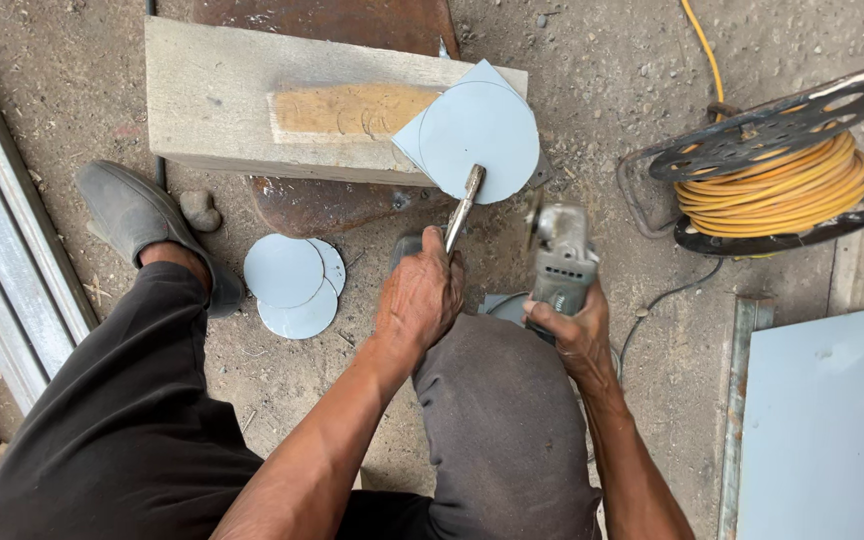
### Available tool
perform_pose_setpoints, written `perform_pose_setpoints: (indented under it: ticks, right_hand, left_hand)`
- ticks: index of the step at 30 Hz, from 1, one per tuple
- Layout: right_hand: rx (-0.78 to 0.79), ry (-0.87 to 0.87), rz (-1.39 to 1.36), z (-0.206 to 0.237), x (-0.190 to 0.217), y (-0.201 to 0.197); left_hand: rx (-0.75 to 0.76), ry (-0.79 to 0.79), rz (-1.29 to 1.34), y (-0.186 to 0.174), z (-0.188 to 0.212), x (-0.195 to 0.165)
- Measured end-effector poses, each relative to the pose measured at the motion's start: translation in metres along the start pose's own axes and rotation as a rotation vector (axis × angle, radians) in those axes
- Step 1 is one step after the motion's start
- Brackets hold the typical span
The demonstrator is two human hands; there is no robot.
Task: The person uses an angle grinder to cut a circular shape from a light blue metal sheet. The sheet is held with locking pliers on a concrete block. Sparks are visible during cutting. The person repositions the sheet several times to complete the cut.
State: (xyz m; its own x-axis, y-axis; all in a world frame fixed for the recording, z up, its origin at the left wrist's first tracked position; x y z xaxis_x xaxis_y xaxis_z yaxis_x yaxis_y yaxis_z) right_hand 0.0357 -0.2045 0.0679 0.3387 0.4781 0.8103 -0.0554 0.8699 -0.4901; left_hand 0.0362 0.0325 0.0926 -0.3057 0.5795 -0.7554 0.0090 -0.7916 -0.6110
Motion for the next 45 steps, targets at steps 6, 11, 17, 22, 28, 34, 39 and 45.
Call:
perform_pose_setpoints:
  ticks: [6,11,17,22,28,34,39,45]
  right_hand:
    - [-0.206,-0.229,0.033,-0.005,0.033,-0.020]
    - [-0.115,-0.445,0.212,-0.018,0.085,-0.034]
    - [0.014,-0.612,0.516,-0.031,0.118,-0.044]
    - [0.019,-0.974,0.736,-0.042,0.122,-0.037]
    - [0.070,-0.350,0.297,-0.067,0.110,-0.041]
    - [0.132,-0.325,0.225,-0.067,0.113,-0.038]
    - [0.079,-0.319,0.237,-0.083,0.116,-0.036]
    - [0.156,-0.359,0.170,-0.076,0.110,-0.030]
  left_hand:
    - [0.353,-0.403,0.372,-0.060,0.002,-0.025]
    - [0.392,-0.413,0.440,-0.095,0.004,-0.050]
    - [0.419,-0.426,0.451,-0.094,0.003,-0.048]
    - [0.424,-0.443,0.456,-0.096,0.001,-0.043]
    - [0.434,-0.455,0.546,-0.098,-0.003,-0.049]
    - [0.433,-0.495,0.494,-0.095,-0.004,-0.052]
    - [0.415,-0.523,0.548,-0.101,-0.009,-0.054]
    - [0.431,-0.576,0.497,-0.101,-0.011,-0.055]
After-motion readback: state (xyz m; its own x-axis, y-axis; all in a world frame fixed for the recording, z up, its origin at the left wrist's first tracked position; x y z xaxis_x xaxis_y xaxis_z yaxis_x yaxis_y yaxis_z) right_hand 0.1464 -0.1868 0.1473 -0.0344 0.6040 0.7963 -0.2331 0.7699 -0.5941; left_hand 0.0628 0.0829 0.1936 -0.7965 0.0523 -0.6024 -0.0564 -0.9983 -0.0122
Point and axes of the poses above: each hand's wrist, its own z-axis away from the middle knuckle, its own y-axis out of the palm, x = y × z, the point moved 4 cm from there along -z, towards the middle knuckle, and after that the axes turned 10 degrees about -x, right-handed, at the moved point
